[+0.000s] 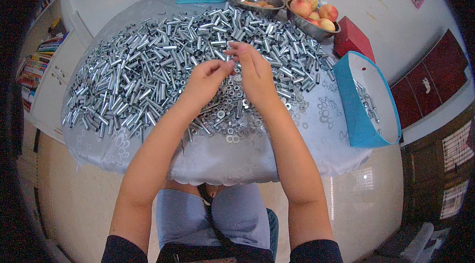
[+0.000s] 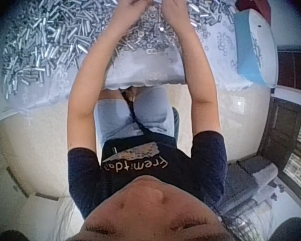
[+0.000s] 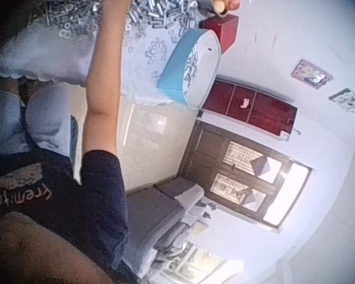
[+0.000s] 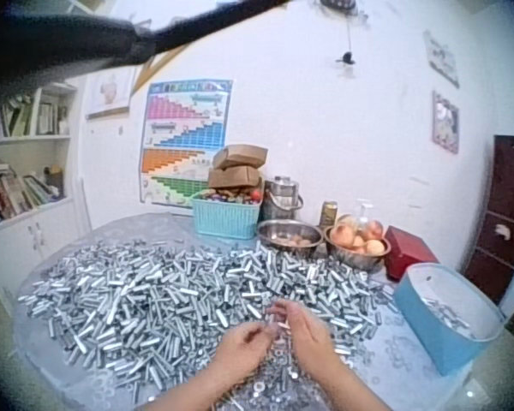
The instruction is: The person sits at a table covered with a large pile of metal bolts, nuts, and washers. They repeatedly pick up a bolt and a washer, thread the washer onto the bolt, and place the assembled unit back onto the table. The task involves sorting and assembling small hardware components by hand.
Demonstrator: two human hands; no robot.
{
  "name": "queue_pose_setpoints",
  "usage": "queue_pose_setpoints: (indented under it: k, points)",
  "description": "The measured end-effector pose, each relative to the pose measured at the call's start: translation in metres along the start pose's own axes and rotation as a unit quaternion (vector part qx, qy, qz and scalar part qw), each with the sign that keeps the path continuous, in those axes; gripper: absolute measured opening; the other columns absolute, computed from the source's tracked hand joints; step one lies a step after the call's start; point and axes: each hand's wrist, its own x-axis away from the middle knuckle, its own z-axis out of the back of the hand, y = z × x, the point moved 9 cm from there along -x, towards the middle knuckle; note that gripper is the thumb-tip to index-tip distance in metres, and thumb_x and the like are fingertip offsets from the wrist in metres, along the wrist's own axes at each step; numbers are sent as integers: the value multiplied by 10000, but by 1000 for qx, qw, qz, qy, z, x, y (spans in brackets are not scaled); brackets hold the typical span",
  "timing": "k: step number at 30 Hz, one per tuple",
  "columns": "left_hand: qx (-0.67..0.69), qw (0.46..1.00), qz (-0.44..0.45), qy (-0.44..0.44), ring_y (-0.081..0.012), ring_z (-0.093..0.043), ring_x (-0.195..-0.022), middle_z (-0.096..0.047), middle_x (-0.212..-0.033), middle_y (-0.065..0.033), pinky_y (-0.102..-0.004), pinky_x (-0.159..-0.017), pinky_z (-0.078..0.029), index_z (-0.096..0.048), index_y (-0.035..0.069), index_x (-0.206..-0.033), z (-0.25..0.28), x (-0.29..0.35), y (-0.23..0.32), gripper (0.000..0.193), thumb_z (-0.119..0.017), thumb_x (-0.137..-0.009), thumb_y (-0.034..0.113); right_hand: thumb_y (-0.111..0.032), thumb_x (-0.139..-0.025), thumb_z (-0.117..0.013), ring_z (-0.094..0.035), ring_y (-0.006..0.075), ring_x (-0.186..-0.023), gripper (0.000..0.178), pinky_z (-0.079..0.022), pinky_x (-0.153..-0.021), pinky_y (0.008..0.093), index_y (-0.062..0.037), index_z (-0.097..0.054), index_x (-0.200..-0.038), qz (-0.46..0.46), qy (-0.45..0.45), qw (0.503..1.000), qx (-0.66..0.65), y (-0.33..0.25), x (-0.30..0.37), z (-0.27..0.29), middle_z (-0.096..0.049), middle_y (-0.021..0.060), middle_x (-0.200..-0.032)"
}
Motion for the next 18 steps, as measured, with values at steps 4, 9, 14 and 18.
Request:
queue_pose_setpoints:
  k: [4,9,14,18]
  points:
    - [162,966,198,21,-32,-325,-442,-390,-548,64,-215,-392,-241,-569,38,-742,9,8,-10,283,-536,-840,302,-241,-843,-514,-535,139,-822,308,-415,-763,279,0,-519,-1035,21,9,998,66,2,-1,6,-592,82,-888]
    - [299,933,193,51,-19,-287,-434,-419,-639,50,-179,-376,-216,-563,50,-824,18,6,-13,229,-526,-854,274,-200,-679,-704,-532,139,-751,392,-430,-710,274,-15,-519,-971,51,-23,981,185,-15,6,-7,-570,65,-791]
    - [380,898,218,49,-24,-287,-434,-432,-645,33,-172,-379,-232,-529,55,-793,9,5,-23,200,-528,-860,243,-110,-700,-677,-555,146,-698,302,-447,-644,266,-19,-539,-953,76,-34,975,206,-19,6,-12,-581,74,-759]
    - [403,884,233,46,-28,-296,-436,-440,-648,26,-173,-380,-243,-512,60,-806,4,6,-25,182,-519,-866,232,-51,-727,-637,-587,148,-711,210,-458,-643,260,-14,-568,-922,104,-22,975,194,-25,6,-11,-606,79,-768]
